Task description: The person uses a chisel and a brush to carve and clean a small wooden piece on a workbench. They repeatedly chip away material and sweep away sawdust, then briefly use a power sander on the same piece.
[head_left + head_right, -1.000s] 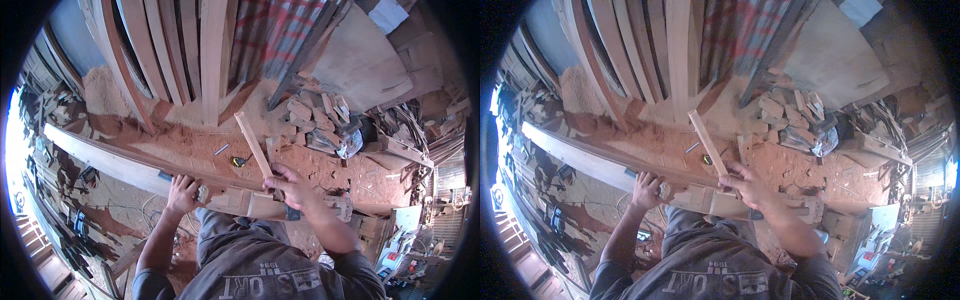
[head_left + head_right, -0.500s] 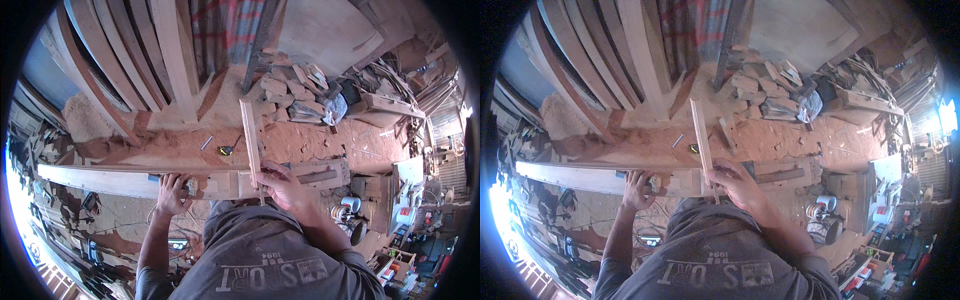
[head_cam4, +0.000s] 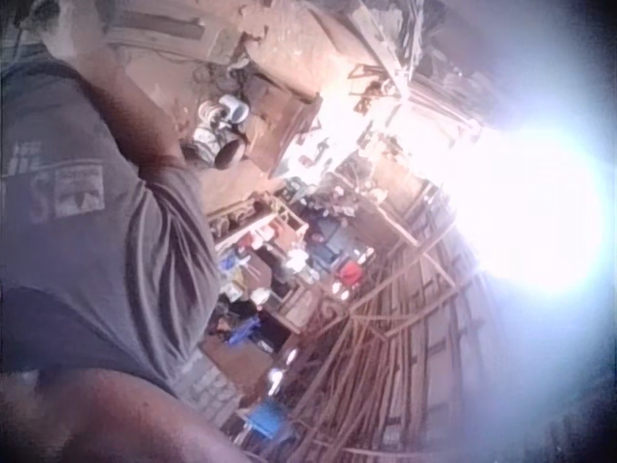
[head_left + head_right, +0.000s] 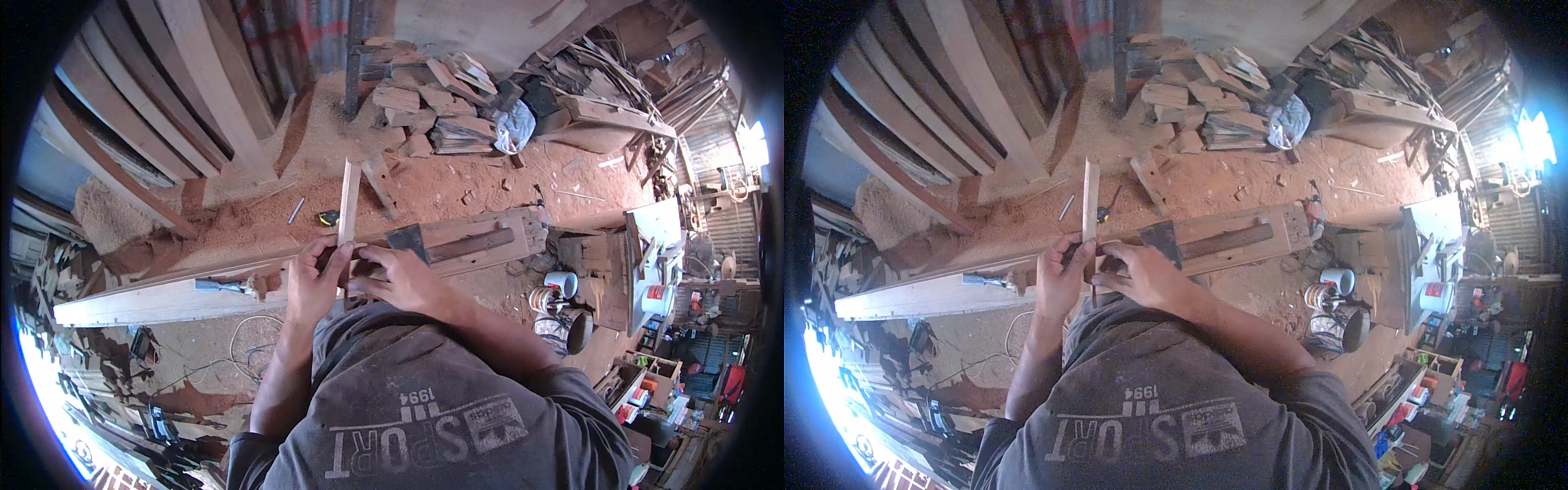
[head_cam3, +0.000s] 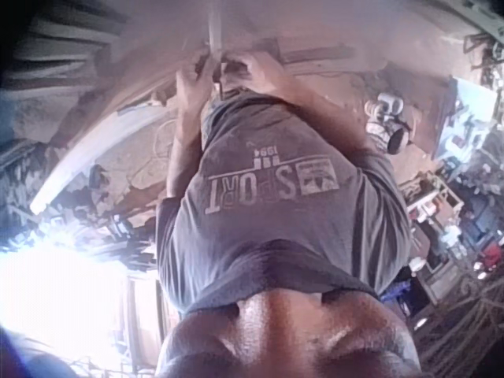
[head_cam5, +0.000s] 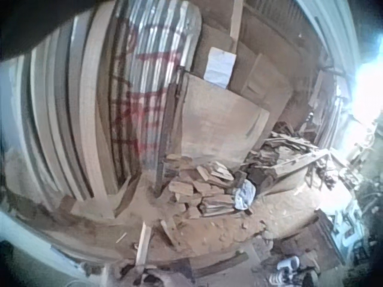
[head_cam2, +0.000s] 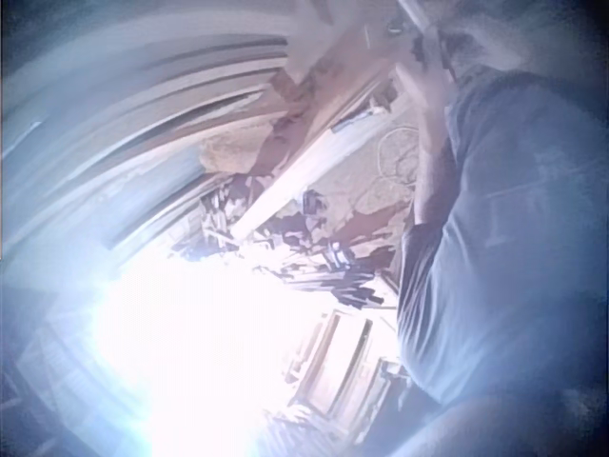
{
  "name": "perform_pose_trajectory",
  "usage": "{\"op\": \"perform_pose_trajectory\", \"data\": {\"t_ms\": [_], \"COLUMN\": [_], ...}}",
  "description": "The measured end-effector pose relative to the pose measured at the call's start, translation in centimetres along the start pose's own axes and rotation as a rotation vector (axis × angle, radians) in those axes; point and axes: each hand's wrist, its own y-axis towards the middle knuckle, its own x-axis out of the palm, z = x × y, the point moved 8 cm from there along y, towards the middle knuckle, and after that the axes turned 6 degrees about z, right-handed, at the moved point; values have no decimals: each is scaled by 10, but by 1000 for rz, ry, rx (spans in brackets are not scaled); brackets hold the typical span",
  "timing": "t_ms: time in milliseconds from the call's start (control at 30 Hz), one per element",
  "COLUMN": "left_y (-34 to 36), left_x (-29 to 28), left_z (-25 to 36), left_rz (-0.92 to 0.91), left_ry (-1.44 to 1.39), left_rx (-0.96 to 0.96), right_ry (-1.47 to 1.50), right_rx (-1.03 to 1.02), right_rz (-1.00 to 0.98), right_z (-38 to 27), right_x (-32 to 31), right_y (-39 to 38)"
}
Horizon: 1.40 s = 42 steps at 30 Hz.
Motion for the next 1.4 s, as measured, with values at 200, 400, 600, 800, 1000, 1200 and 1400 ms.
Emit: {"op": "perform_pose_trajectory", "data": {"t_ms": [200, 400, 600, 800, 1000, 1200, 1400], "left_y": [9, 28, 35, 58, 68, 69, 79], "left_x": [0, 59, 143, 222, 228, 230, 226], "left_z": [-22, 2, 8, -31, -61, -67, -80], "left_rz": [52, -71, -342, -544, -568, -540, -556], "left_ry": [135, 587, 731, 750, 870, 923, 841], "left_rx": [-118, 57, 300, 379, 317, 316, 297], "right_ry": [-820, -773, -495, -563, -551, -546, -470], "right_rx": [-105, -65, 219, 395, 503, 490, 436], "right_rz": [361, 284, 390, 875, 888, 818, 623], "right_z": [76, 127, 169, 233, 263, 281, 293], "right_x": [-122, -110, -163, -244, -256, -247, -250], "right_y": [-71, -123, -183, -260, -260, -245, -227]}}
